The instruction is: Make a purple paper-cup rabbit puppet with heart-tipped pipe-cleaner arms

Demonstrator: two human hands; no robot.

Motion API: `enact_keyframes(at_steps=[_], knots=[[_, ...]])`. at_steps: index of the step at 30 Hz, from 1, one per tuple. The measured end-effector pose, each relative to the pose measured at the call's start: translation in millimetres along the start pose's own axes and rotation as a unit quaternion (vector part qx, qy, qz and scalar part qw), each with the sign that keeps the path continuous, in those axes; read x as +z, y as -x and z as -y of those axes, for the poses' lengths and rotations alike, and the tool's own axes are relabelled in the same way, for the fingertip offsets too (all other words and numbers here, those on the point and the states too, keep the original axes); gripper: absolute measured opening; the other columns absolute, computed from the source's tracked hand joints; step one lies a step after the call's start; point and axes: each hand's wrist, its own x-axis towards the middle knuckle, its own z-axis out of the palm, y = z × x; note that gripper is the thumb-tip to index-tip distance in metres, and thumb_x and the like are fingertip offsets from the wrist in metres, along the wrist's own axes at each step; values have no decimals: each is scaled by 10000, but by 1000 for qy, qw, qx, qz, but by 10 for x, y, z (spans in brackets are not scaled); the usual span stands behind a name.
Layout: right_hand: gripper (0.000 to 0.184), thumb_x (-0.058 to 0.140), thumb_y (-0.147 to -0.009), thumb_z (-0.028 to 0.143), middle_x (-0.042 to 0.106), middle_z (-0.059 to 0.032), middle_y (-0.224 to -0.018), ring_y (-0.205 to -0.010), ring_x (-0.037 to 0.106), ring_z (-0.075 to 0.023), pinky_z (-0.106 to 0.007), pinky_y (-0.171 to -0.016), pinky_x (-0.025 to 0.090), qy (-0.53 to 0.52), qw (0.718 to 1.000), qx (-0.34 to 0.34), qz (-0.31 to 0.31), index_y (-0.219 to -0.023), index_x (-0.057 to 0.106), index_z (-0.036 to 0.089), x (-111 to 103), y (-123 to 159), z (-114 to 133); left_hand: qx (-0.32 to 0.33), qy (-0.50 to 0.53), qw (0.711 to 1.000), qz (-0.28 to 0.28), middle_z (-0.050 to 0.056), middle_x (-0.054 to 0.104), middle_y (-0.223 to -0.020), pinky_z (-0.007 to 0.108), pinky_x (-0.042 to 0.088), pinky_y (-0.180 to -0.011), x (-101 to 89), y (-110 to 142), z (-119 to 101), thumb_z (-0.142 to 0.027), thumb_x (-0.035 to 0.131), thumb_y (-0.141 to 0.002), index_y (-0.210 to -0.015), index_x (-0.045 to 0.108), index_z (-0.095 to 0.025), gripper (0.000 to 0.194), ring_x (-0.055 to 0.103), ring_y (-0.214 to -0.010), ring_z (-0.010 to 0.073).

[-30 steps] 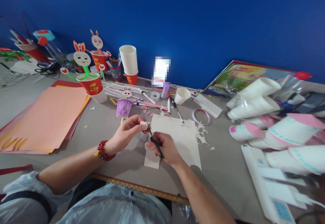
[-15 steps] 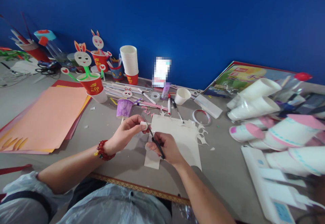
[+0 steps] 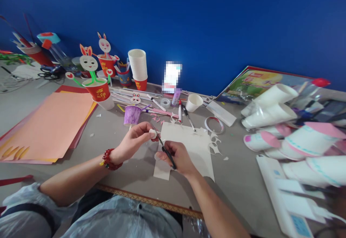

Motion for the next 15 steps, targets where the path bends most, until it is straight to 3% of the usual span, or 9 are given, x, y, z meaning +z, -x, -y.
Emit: enact_keyframes(at_steps=[15], knots=[[465,670,-782,525,360,67,-479,-436,335,-78,-228,-440,194,9,1000,-8,-8,-597,370,222,-6,-3,-23,0,2,1000,-8,24,656,-783,245,461,-727,-7,0,-16,-344,688,-850,-785,567,-160,230,591,-728,123]])
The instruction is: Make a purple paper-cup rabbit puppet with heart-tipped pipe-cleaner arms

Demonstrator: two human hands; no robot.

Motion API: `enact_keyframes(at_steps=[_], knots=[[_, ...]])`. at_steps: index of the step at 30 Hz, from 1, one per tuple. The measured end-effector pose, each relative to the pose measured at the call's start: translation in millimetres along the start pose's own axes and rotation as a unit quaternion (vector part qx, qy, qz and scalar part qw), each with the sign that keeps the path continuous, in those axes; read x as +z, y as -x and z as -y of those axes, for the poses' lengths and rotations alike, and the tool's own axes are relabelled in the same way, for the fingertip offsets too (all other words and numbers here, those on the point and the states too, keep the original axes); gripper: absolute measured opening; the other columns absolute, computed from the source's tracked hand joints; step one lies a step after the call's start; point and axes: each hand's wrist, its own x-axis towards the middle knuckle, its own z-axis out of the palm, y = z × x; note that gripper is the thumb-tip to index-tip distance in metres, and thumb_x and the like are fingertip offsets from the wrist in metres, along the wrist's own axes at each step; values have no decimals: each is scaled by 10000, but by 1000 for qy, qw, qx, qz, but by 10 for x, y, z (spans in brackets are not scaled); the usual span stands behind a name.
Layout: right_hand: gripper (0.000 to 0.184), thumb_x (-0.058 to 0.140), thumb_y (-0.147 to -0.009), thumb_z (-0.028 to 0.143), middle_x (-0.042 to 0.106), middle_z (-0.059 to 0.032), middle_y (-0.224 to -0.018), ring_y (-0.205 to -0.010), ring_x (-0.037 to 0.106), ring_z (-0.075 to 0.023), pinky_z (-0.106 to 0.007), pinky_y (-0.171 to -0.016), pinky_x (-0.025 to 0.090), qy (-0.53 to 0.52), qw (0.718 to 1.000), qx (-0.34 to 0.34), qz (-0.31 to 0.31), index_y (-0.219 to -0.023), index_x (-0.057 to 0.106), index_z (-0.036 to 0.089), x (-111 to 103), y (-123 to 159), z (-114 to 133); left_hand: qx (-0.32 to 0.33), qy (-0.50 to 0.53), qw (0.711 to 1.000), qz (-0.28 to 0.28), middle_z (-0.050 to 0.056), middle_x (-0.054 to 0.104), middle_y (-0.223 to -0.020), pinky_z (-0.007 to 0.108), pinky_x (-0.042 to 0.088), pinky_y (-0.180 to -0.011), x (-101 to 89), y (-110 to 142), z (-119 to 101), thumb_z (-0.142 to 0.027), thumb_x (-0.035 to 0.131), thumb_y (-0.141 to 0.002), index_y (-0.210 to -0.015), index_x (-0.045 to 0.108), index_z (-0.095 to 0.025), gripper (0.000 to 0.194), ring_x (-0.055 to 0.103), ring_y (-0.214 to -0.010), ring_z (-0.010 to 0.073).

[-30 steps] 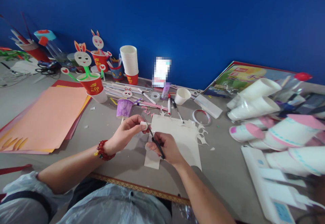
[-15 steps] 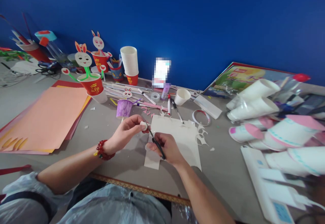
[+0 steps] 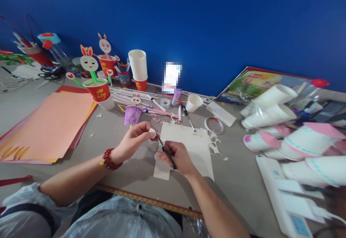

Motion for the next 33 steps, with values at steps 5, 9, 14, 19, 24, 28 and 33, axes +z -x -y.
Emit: enact_keyframes(at_steps=[5,9,14,19,24,28,33], knots=[[498,673,-768,580,369,67,-464,-433,325,-76,-224,-426,193,-15,1000,10,4,-594,374,222,10,6,32,2,4,1000,-2,22,654,-762,249,466,-723,0,-3,2,-372,701,-841,-784,573,-159,254,597,-719,125],[497,659,-774,598,383,61,-460,-431,324,-78,-227,-420,193,-16,1000,12,4,-596,388,222,18,13,50,7,5,1000,-3,23,657,-764,248,471,-723,-6,-4,18,-373,700,-846,-791,574,-159,254,600,-723,124],[511,678,-765,601,374,63,-452,-430,318,-76,-229,-422,195,-18,1000,4,-7,-578,396,217,21,20,61,5,0,1000,-5,29,665,-775,255,476,-724,-10,-1,21,-387,702,-842,-796,575,-157,267,610,-729,131],[495,678,-773,563,364,64,-469,-437,315,-75,-225,-427,192,-8,1000,4,-10,-581,377,220,17,13,34,3,-2,1000,-7,25,662,-771,257,478,-728,-5,-1,-3,-391,706,-836,-790,576,-159,270,610,-727,132],[483,673,-781,536,353,63,-487,-457,295,-77,-223,-432,190,14,1000,-9,-12,-581,368,221,5,9,10,6,-6,1000,-5,23,655,-766,253,473,-717,1,0,-12,-391,702,-837,-788,574,-164,266,609,-728,134],[508,702,-754,554,354,68,-478,-443,296,-72,-219,-422,195,-9,1000,2,-14,-576,361,222,16,8,31,10,-7,1000,-14,11,633,-745,252,471,-704,-1,-5,-11,-407,710,-826,-786,563,-170,282,605,-719,135],[526,718,-727,590,395,65,-446,-401,333,-71,-224,-411,215,-56,998,30,10,-581,366,227,35,2,46,12,-16,1000,-1,22,632,-763,257,463,-721,-17,-3,-8,-409,693,-846,-789,565,-162,284,592,-736,136]])
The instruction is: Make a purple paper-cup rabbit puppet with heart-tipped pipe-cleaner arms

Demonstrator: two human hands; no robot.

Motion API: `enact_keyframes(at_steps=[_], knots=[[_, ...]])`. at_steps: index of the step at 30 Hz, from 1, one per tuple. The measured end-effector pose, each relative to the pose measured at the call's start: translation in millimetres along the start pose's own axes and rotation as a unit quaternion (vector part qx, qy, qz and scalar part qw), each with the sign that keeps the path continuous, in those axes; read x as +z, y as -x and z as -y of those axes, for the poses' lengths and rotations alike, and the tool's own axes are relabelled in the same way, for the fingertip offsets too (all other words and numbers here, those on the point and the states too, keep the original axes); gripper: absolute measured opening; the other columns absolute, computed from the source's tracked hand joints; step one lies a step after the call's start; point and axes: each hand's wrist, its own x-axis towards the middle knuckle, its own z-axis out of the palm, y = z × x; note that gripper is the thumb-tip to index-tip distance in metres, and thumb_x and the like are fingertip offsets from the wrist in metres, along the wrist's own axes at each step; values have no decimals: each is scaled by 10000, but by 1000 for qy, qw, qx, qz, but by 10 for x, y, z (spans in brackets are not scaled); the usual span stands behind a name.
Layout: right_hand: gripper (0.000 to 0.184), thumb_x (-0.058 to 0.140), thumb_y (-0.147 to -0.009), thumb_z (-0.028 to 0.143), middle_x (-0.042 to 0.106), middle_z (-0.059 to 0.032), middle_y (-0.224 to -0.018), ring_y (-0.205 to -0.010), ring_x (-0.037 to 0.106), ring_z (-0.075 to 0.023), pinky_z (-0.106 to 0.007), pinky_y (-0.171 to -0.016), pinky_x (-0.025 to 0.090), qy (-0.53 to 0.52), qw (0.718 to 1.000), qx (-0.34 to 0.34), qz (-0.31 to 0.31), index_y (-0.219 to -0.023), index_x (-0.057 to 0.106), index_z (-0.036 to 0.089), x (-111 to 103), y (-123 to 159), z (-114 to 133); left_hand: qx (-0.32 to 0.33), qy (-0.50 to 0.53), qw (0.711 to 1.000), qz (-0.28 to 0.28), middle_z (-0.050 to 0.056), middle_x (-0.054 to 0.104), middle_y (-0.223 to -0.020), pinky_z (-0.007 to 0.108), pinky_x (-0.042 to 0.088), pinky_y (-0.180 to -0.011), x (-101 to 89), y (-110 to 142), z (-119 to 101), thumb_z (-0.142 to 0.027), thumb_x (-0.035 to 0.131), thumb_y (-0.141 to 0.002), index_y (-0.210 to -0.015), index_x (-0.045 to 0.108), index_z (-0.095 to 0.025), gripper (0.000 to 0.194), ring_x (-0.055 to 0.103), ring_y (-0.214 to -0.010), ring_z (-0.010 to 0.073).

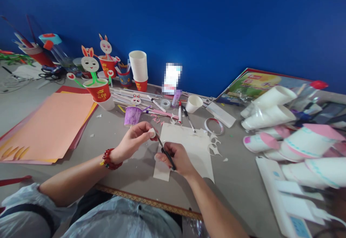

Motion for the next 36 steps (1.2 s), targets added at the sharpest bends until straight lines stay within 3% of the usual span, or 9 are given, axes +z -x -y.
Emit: enact_keyframes(at_steps=[9,31,36], knots=[[531,727,-717,604,406,68,-444,-407,347,-73,-230,-429,225,-7,1000,12,12,-592,382,221,-1,-9,7,-2,-28,999,18,40,656,-801,258,452,-733,-16,-2,31,-399,679,-861,-793,579,-158,270,591,-754,142],[495,682,-774,540,361,70,-465,-426,324,-75,-240,-442,181,51,998,-32,-12,-585,346,229,-37,13,0,3,-4,1000,9,20,631,-772,242,451,-715,-3,5,-17,-360,680,-861,-782,568,-161,242,585,-740,131],[525,705,-741,597,362,75,-461,-418,317,-70,-237,-433,177,25,999,-24,-15,-589,367,224,-11,10,-2,11,2,1000,9,12,618,-764,235,448,-709,-8,2,4,-338,672,-873,-790,567,-157,225,574,-731,121]])
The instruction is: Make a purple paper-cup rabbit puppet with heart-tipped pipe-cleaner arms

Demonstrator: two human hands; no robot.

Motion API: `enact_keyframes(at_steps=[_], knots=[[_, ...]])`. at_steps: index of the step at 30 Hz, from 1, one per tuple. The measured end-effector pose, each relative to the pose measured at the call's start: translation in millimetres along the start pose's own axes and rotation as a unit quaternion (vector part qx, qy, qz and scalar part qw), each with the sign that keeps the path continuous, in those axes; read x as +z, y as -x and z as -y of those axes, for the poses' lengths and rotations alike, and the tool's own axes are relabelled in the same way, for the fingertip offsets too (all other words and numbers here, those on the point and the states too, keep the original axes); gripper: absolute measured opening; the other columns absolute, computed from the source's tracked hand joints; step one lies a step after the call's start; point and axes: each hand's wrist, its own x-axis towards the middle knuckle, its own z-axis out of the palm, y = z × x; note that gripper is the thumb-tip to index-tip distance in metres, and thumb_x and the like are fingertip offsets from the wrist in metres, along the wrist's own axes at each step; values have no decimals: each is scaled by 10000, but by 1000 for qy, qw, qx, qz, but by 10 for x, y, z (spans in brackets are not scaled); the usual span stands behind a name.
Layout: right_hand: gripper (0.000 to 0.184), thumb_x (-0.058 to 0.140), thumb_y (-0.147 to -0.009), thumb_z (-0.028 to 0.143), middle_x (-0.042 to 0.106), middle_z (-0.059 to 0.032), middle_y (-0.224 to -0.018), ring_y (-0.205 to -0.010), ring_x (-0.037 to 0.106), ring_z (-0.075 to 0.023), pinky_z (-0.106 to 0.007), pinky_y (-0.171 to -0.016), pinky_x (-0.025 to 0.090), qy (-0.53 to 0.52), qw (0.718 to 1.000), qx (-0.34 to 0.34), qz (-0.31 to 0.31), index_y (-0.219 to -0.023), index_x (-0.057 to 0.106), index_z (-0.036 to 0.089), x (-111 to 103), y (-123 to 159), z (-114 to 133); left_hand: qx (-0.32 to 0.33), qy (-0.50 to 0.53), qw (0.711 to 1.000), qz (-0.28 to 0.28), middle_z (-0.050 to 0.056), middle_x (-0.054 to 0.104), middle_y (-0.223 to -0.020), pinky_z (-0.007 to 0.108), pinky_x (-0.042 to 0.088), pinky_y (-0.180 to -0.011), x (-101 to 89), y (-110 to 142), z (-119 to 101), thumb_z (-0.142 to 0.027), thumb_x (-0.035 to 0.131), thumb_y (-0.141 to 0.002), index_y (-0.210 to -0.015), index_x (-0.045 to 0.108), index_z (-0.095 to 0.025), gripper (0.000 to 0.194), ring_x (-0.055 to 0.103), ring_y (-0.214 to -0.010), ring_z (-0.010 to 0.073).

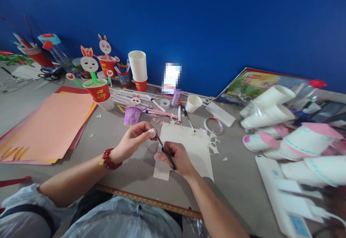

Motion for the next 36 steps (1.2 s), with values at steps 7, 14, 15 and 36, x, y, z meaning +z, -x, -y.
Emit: enact_keyframes(at_steps=[7,14,15,36], knots=[[545,685,-744,659,373,73,-458,-413,318,-68,-236,-432,193,-38,999,3,11,-597,406,214,26,6,-34,1,8,1000,-5,12,632,-758,233,447,-701,16,-3,12,-323,673,-874,-789,557,-158,219,583,-721,119],[529,686,-755,643,362,72,-460,-413,313,-69,-235,-424,180,-16,1000,-5,1,-597,424,212,7,8,-35,5,7,1000,-8,3,612,-756,225,432,-688,14,1,15,-324,675,-872,-792,559,-160,216,566,-718,113],[524,688,-754,638,361,72,-461,-412,313,-70,-236,-424,179,-15,1000,-4,2,-599,425,212,6,6,-33,4,8,1000,-8,2,611,-756,224,432,-688,14,1,16,-320,675,-872,-794,560,-159,212,566,-718,112],[534,714,-734,589,334,79,-476,-442,293,-67,-227,-438,182,9,1000,5,-13,-573,364,220,2,4,-4,7,-6,1000,-17,36,659,-823,236,427,-688,12,-12,-31,-336,661,-874,-805,544,-165,219,544,-723,119]])
